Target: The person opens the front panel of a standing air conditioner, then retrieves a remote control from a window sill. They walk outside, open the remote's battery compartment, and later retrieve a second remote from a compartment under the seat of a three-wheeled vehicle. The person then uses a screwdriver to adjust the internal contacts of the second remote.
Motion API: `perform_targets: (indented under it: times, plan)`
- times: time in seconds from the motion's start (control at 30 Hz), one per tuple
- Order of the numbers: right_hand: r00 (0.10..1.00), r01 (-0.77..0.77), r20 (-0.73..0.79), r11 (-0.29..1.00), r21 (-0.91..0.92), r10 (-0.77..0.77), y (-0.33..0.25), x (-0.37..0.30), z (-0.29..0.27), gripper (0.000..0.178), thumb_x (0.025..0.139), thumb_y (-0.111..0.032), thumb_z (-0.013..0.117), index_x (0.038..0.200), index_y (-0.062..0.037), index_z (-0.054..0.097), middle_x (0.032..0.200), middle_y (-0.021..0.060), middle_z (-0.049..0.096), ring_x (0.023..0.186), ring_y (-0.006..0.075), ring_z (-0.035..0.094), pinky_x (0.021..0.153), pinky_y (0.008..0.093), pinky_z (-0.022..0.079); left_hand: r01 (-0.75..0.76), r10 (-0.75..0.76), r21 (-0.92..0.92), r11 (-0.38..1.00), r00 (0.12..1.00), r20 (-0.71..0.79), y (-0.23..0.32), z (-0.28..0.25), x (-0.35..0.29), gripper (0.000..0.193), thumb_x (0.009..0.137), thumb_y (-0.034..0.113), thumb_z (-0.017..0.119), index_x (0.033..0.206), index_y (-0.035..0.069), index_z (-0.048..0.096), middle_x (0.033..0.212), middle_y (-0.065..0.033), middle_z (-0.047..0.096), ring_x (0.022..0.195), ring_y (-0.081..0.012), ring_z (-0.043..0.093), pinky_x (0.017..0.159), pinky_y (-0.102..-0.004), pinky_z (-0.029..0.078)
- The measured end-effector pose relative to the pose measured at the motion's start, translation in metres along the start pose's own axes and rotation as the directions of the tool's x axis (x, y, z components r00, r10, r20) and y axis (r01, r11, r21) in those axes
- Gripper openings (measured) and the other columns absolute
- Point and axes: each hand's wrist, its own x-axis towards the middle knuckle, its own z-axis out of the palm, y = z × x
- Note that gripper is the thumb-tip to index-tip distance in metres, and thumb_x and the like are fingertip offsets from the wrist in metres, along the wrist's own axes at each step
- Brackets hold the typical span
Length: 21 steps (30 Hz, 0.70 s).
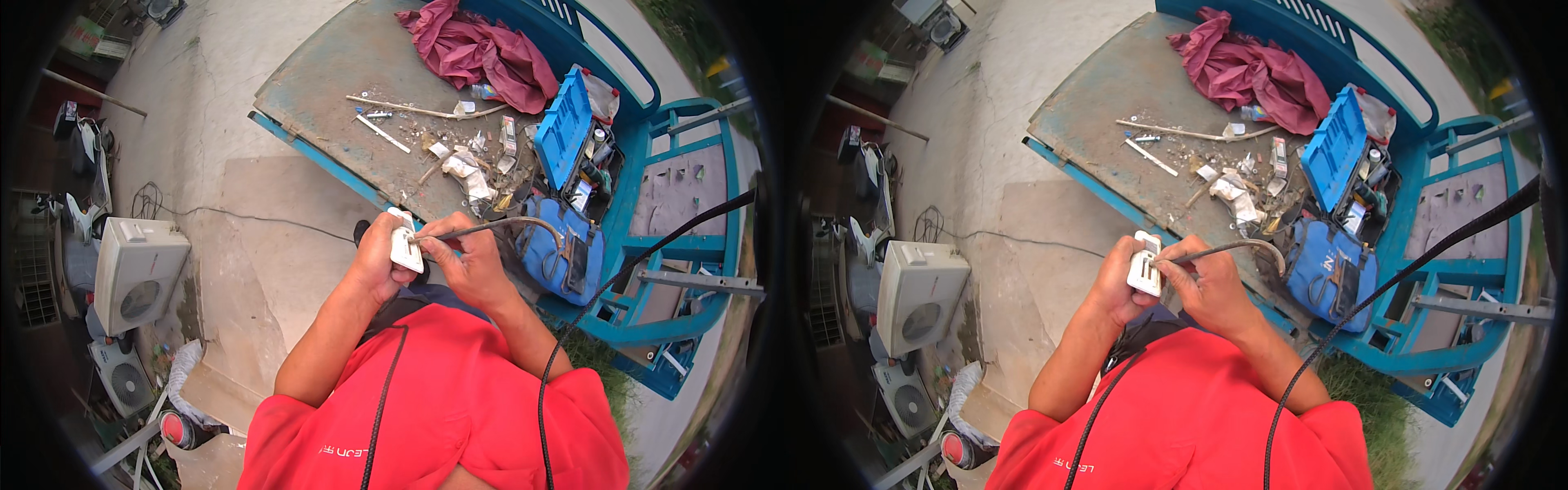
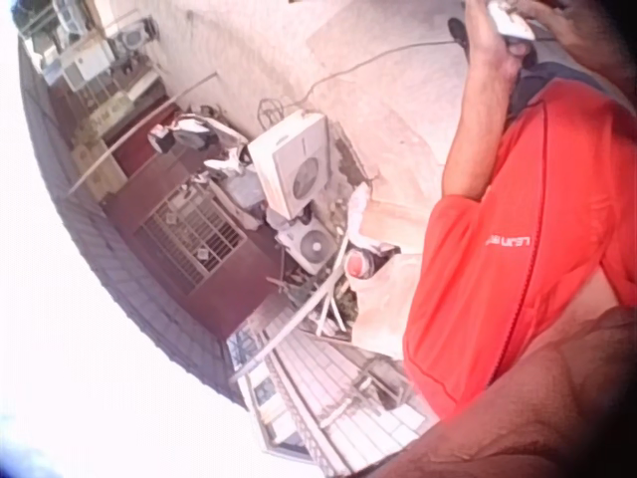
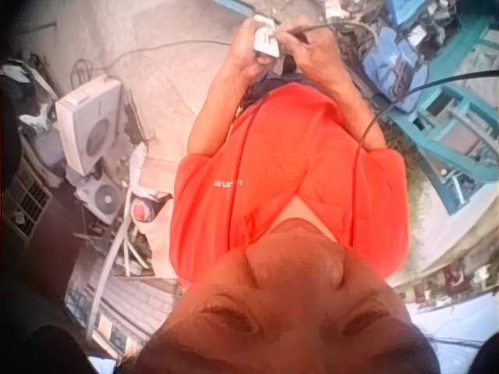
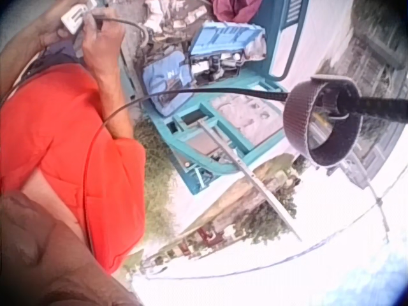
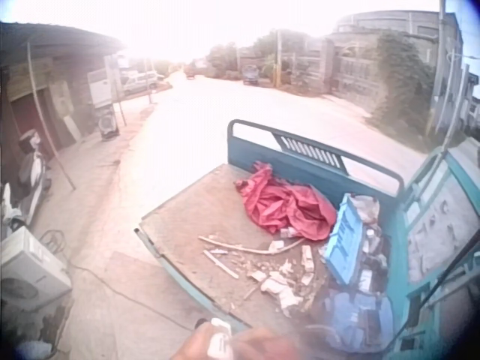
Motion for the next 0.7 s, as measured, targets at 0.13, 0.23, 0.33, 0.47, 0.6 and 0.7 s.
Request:
perform_targets:
  times: [0.13, 0.23, 0.33, 0.47, 0.6, 0.7]
  plan:
    - [0.995, 0.047, 0.1, 0.979, -0.2, -0.027, -0.0016, 0.0017, -0.0004, 0.011, 0.096, -0.009, 0.07, 0.101, 0.0005, 0.066, 0.086, 0.0181, 0.071, 0.078, 0.028, 0.073, 0.069, 0.0382, 0.055, 0.004, -0.001, 0.091, 0.996, 1.0, -0.027, 0.0011, 0.0, 0.0007, 0.021, 0.099, 0.031, 0.043, 0.098, 0.011, 0.05, 0.067, -0.0039, 0.054, 0.043, -0.0129, 0.044, 0.034, -0.0267, 0.025]
    - [0.984, -0.074, 0.132, 0.955, -0.288, 0.116, -0.0024, 0.0027, 0.0001, 0.014, 0.095, -0.011, 0.071, 0.1, 0.0005, 0.067, 0.082, 0.0199, 0.07, 0.076, 0.0299, 0.072, 0.066, 0.0393, 0.053, 0.015, 0.0, 0.179, 0.984, 0.997, -0.08, 0.0019, -0.0001, 0.0011, 0.022, 0.099, 0.032, 0.042, 0.097, 0.011, 0.05, 0.067, -0.004, 0.054, 0.043, -0.0126, 0.044, 0.035, -0.0271, 0.025]
    - [0.993, -0.092, 0.063, 0.984, -0.151, 0.102, -0.0027, 0.0034, 0.0013, 0.011, 0.096, -0.007, 0.069, 0.102, 0.0014, 0.065, 0.085, 0.0179, 0.071, 0.076, 0.0267, 0.073, 0.066, 0.0372, 0.054, 0.012, -0.003, 0.13, 0.991, 0.998, -0.063, 0.0027, -0.0003, 0.0015, 0.023, 0.099, 0.032, 0.041, 0.096, 0.011, 0.05, 0.067, -0.0044, 0.055, 0.043, -0.0119, 0.043, 0.035, -0.0269, 0.025]
    - [0.993, -0.017, -0.115, 0.997, 0.08, 0.026, -0.0026, 0.0032, 0.0035, 0.01, 0.098, -0.003, 0.067, 0.105, 0.0019, 0.063, 0.091, 0.0148, 0.073, 0.08, 0.022, 0.073, 0.071, 0.0341, 0.057, -0.027, 0.027, 0.0, 1.0, 1.0, -0.001, 0.003, -0.0008, 0.0017, 0.027, 0.097, 0.03, 0.044, 0.109, 0.009, 0.055, 0.076, -0.0096, 0.064, 0.048, -0.0142, 0.05, 0.033, -0.0246, 0.026]
    - [0.991, -0.047, -0.114, 0.988, 0.147, 0.064, -0.0025, 0.0027, 0.0057, 0.01, 0.099, -0.002, 0.067, 0.106, 0.0018, 0.061, 0.093, 0.0137, 0.073, 0.083, 0.0205, 0.074, 0.075, 0.033, 0.059, 0.085, -0.083, -0.027, 0.996, 0.994, 0.065, 0.0029, -0.0009, 0.0017, 0.024, 0.097, 0.028, 0.041, 0.089, 0.01, 0.054, 0.07, -0.0088, 0.062, 0.041, -0.0111, 0.04, 0.034, -0.0258, 0.024]
    - [0.998, -0.013, -0.053, 0.999, 0.045, 0.015, -0.0024, 0.002, 0.007, 0.009, 0.099, -0.003, 0.066, 0.106, 0.0014, 0.061, 0.093, 0.0135, 0.073, 0.085, 0.0193, 0.074, 0.073, 0.0329, 0.059, 0.083, -0.079, -0.055, 0.995, 0.995, 0.067, 0.0025, -0.0007, 0.0016, 0.024, 0.097, 0.028, 0.042, 0.089, 0.009, 0.054, 0.07, -0.0093, 0.062, 0.041, -0.0113, 0.04, 0.034, -0.0259, 0.024]
